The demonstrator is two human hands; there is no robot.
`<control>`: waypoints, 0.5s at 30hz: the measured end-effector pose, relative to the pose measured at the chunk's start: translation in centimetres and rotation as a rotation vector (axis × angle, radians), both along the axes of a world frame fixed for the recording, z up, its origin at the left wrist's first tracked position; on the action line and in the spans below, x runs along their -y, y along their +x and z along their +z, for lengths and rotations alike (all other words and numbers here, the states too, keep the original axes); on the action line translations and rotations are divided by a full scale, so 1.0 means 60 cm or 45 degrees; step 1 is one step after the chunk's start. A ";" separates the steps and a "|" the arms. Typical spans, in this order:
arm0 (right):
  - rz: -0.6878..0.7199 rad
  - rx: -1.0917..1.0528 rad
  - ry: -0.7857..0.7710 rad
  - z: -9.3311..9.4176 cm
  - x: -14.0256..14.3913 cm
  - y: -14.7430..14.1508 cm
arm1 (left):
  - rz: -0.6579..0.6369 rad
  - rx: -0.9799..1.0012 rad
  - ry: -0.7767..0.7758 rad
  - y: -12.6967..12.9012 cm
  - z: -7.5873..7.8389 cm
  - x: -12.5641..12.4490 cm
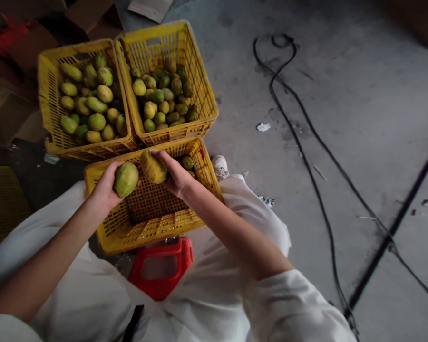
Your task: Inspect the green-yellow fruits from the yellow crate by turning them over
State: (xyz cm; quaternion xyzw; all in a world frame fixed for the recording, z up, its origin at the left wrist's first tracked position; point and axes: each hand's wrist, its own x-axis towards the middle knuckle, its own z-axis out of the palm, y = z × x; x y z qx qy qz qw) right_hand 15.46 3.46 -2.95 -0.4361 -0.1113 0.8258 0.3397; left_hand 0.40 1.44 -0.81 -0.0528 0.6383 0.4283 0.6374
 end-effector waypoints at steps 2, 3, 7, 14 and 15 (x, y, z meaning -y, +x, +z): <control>0.012 -0.019 0.004 -0.002 0.000 0.000 | -0.009 -0.023 0.015 0.001 0.001 0.001; 0.015 -0.029 0.000 -0.003 0.001 0.001 | -0.012 -0.036 0.031 0.001 0.000 0.001; 0.025 -0.061 -0.006 -0.007 0.001 0.003 | -0.035 -0.060 0.111 0.000 -0.003 0.006; 0.004 -0.149 0.064 -0.021 -0.004 0.010 | -0.105 -0.136 0.051 0.001 0.001 0.013; 0.005 -0.144 0.063 -0.023 -0.005 0.011 | -0.087 -0.141 0.041 0.001 0.001 0.013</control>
